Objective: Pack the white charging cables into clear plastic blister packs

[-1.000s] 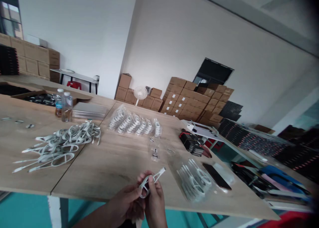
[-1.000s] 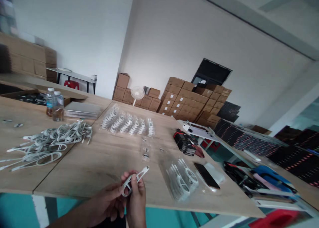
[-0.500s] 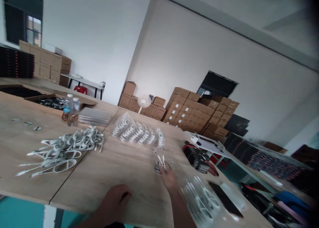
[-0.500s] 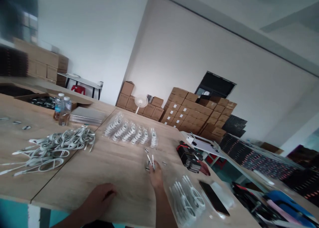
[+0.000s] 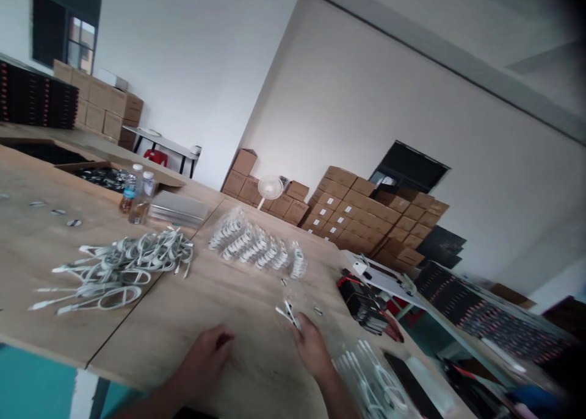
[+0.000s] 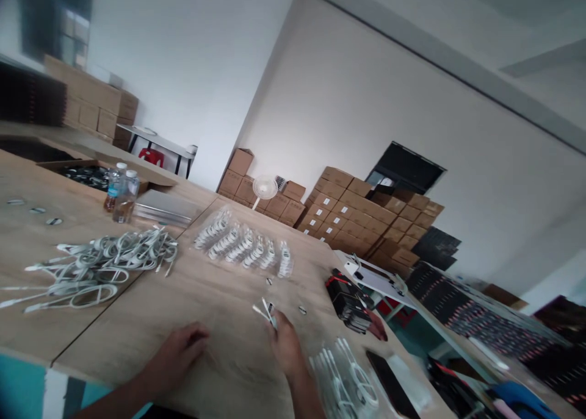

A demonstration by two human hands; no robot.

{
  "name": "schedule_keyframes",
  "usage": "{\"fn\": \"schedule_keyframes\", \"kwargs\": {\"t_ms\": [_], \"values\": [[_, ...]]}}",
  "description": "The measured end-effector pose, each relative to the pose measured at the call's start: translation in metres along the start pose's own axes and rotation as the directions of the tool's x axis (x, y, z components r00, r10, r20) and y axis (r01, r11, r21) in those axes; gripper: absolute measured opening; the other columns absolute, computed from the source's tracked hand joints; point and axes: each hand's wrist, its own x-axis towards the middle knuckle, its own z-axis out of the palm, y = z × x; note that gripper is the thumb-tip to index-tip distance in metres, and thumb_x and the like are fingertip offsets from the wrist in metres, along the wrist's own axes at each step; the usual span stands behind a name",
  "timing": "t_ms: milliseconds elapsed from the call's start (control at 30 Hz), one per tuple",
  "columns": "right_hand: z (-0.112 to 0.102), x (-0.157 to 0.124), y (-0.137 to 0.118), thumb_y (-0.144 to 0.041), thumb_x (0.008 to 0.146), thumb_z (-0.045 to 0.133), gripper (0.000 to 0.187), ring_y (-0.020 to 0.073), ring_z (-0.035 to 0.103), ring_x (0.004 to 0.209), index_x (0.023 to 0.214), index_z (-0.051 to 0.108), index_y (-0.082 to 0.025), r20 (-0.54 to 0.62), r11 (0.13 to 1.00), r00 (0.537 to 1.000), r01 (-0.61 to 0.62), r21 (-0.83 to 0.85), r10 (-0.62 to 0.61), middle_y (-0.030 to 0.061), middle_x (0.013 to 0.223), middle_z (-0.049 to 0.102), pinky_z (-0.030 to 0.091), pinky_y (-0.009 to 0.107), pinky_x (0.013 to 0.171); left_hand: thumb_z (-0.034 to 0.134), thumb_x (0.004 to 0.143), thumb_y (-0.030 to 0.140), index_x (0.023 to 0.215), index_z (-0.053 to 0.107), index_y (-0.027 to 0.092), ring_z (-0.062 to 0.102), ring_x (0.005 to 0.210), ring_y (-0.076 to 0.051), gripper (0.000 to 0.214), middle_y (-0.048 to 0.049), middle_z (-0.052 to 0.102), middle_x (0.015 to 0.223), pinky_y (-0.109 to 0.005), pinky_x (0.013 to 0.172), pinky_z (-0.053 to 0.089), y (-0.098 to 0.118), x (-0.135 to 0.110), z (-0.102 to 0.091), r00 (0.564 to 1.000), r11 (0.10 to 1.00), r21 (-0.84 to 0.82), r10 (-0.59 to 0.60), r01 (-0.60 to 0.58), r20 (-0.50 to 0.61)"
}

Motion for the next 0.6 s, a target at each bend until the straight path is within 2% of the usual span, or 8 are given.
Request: {"fn": "schedule_keyframes", "kwargs": {"t_ms": [67,133,200,300,367,467,533,600], "values": [[-0.006,-0.018,-0.024,-0.038,0.085,0.056,0.021,0.0191,0.066,0.07,0.084,0.069,-0.022,0.15,0.997,0.987,0.056,0.053,-0.064,0.0012,0.075,0.071,0.05,0.027,0.066,0.063,0.077,0.039,0.096,0.062,0.019,0.053,0.065,-0.016,0.027,0.0009,0.058,0.07,-0.027,0.061,0.038,0.002,0.01,0.0,0.993,0.983,-0.152,-0.114,0.108,-0.033],[-0.009,-0.037,-0.051,-0.036,0.088,0.053,0.021,0.019,0.065,0.073,0.088,0.068,-0.022,0.284,0.991,0.953,0.076,0.114,-0.106,0.0014,0.079,0.07,0.049,0.027,0.068,0.067,0.075,0.044,0.117,0.052,0.021,0.057,0.069,-0.016,0.051,-0.0003,0.061,0.081,-0.026,0.061,0.042,0.007,0.02,0.001,0.966,0.907,-0.355,-0.256,0.226,-0.039],[-0.01,-0.055,-0.077,-0.035,0.089,0.051,0.021,0.0193,0.064,0.077,0.088,0.067,-0.022,0.405,0.981,0.906,0.047,0.19,-0.122,0.0019,0.083,0.068,0.047,0.026,0.07,0.072,0.072,0.045,0.133,0.038,0.025,0.062,0.077,-0.018,0.072,-0.0028,0.062,0.095,-0.028,0.064,0.046,0.014,0.028,0.003,0.929,0.786,-0.521,-0.367,0.332,0.038],[-0.007,-0.075,-0.106,-0.035,0.089,0.054,0.019,0.0191,0.06,0.079,0.085,0.067,-0.022,0.487,0.961,0.867,-0.043,0.274,-0.1,0.0012,0.082,0.065,0.045,0.026,0.07,0.079,0.066,0.032,0.143,0.019,0.033,0.065,0.081,-0.02,0.098,-0.0032,0.06,0.102,-0.032,0.066,0.049,0.025,0.033,0.01,0.901,0.665,-0.62,-0.39,0.417,0.189],[-0.001,-0.085,-0.114,-0.038,0.087,0.056,0.02,0.0186,0.058,0.078,0.085,0.067,-0.021,0.502,0.934,0.862,-0.114,0.339,-0.077,0.0007,0.081,0.064,0.044,0.026,0.071,0.079,0.062,0.019,0.145,0.012,0.033,0.066,0.075,-0.019,0.107,-0.0015,0.06,0.096,-0.032,0.065,0.05,0.028,0.03,0.014,0.905,0.666,-0.622,-0.382,0.411,0.19],[0.009,-0.093,-0.113,-0.047,0.083,0.06,0.028,0.0164,0.054,0.069,0.084,0.066,-0.02,0.479,0.831,0.877,-0.299,0.47,0.044,-0.0011,0.073,0.06,0.043,0.026,0.066,0.074,0.063,0.009,0.146,0.012,0.031,0.066,0.071,-0.017,0.106,0.0004,0.059,0.089,-0.032,0.066,0.05,0.027,0.022,0.016,0.919,0.691,-0.641,-0.389,0.335,0.061],[0.015,-0.095,-0.108,-0.054,0.079,0.063,0.035,0.0145,0.051,0.061,0.081,0.065,-0.019,0.453,0.704,0.867,-0.453,0.547,0.207,-0.0029,0.064,0.055,0.041,0.024,0.059,0.071,0.066,0.01,0.145,0.02,0.031,0.066,0.075,-0.017,0.097,0.0,0.059,0.092,-0.032,0.069,0.05,0.023,0.014,0.013,0.93,0.706,-0.666,-0.364,0.241,-0.049],[0.021,-0.097,-0.104,-0.06,0.074,0.064,0.04,0.0136,0.048,0.055,0.079,0.064,-0.02,0.442,0.545,0.814,-0.581,0.604,0.377,-0.0043,0.059,0.052,0.038,0.023,0.053,0.071,0.069,0.013,0.14,0.034,0.031,0.066,0.08,-0.018,0.082,-0.0015,0.06,0.098,-0.033,0.072,0.05,0.019,0.006,0.01,0.938,0.733,-0.663,-0.32,0.155,-0.135]]}}
